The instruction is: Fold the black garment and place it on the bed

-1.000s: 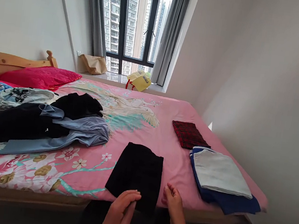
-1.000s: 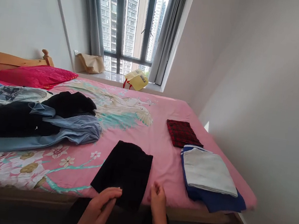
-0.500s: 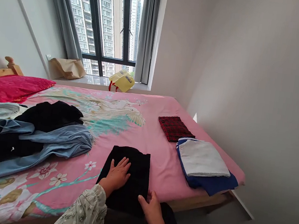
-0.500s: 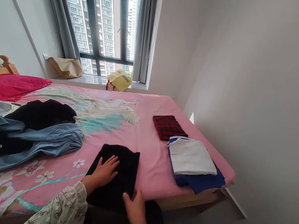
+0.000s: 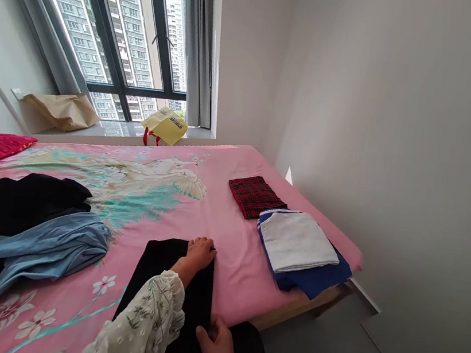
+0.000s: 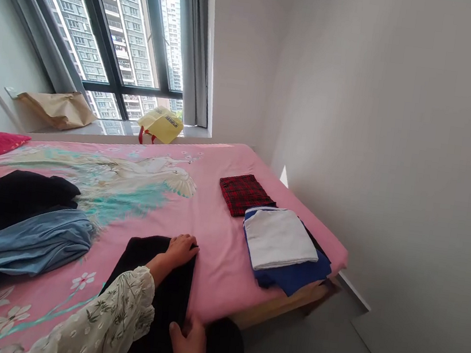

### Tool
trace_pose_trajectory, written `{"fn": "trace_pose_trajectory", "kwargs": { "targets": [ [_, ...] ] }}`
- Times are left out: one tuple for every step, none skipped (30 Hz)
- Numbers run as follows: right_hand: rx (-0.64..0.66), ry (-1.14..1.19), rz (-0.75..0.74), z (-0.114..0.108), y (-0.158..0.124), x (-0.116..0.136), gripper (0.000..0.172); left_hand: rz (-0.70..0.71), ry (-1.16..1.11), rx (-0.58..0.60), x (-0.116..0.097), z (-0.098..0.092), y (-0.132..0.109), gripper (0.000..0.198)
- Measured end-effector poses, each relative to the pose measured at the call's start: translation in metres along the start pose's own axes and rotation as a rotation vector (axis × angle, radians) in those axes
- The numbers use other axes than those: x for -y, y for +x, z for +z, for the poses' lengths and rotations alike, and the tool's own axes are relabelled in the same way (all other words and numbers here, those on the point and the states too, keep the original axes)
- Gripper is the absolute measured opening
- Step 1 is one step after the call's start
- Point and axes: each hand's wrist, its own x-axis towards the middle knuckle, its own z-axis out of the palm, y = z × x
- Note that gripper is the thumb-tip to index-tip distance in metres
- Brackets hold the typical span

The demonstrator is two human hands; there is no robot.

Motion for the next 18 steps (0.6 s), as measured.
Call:
{"fn": "trace_pose_trajectory", "kwargs": {
  "targets": [
    [-0.008, -0.004, 0.024, 0.000, 0.000, 0.000, 0.028, -0.015, -0.014, -0.011, 0.002, 0.003, 0.004, 0.019],
    [-0.019, -0.006, 0.046, 0.001, 0.000, -0.001, 0.029, -0.034, -0.029, -0.027, 0.003, 0.006, 0.007, 0.019],
    [-0.023, -0.002, 0.060, 0.001, 0.000, -0.001, 0.030, -0.057, -0.045, -0.046, 0.005, 0.008, 0.009, 0.021],
    [-0.023, 0.007, 0.065, 0.002, -0.001, -0.001, 0.031, -0.079, -0.061, -0.066, 0.007, 0.011, 0.010, 0.022],
    [-0.021, 0.019, 0.065, 0.002, -0.001, -0.001, 0.032, -0.097, -0.077, -0.085, 0.008, 0.014, 0.012, 0.023],
    [-0.019, 0.030, 0.067, 0.002, -0.001, -0.001, 0.032, -0.107, -0.093, -0.100, 0.008, 0.015, 0.013, 0.024],
    [-0.018, 0.037, 0.070, 0.003, -0.002, -0.002, 0.032, -0.110, -0.110, -0.111, 0.008, 0.016, 0.014, 0.025],
    [-0.016, 0.038, 0.073, 0.003, -0.002, -0.002, 0.032, -0.105, -0.128, -0.119, 0.008, 0.016, 0.015, 0.027],
    [-0.016, 0.032, 0.076, 0.003, -0.002, -0.001, 0.032, -0.094, -0.147, -0.123, 0.007, 0.014, 0.015, 0.029],
    [-0.020, 0.022, 0.078, 0.003, -0.003, -0.001, 0.032, -0.075, -0.168, -0.128, 0.007, 0.011, 0.014, 0.033],
    [-0.024, 0.009, 0.080, 0.003, -0.003, 0.000, 0.031, -0.051, -0.189, -0.135, 0.008, 0.006, 0.010, 0.036],
    [-0.027, 0.002, 0.083, 0.003, -0.004, 0.003, 0.031, -0.022, -0.209, -0.145, 0.011, 0.000, 0.005, 0.038],
    [-0.022, 0.010, 0.084, 0.004, -0.006, 0.006, 0.029, 0.010, -0.224, -0.155, 0.016, -0.007, -0.003, 0.040],
    [-0.007, 0.041, 0.084, 0.004, -0.007, 0.010, 0.025, 0.044, -0.234, -0.160, 0.023, -0.013, -0.014, 0.040],
    [0.017, 0.097, 0.082, 0.005, -0.010, 0.016, 0.021, 0.077, -0.238, -0.158, 0.031, -0.018, -0.026, 0.039],
    [0.051, 0.172, 0.081, 0.007, -0.013, 0.022, 0.021, 0.105, -0.237, -0.147, 0.041, -0.022, -0.039, 0.037],
    [0.095, 0.263, 0.077, 0.008, -0.017, 0.030, 0.028, 0.128, -0.230, -0.129, 0.052, -0.024, -0.053, 0.035],
    [0.145, 0.362, 0.070, 0.010, -0.021, 0.038, 0.038, 0.142, -0.217, -0.106, 0.062, -0.024, -0.066, 0.033]
  ]
}}
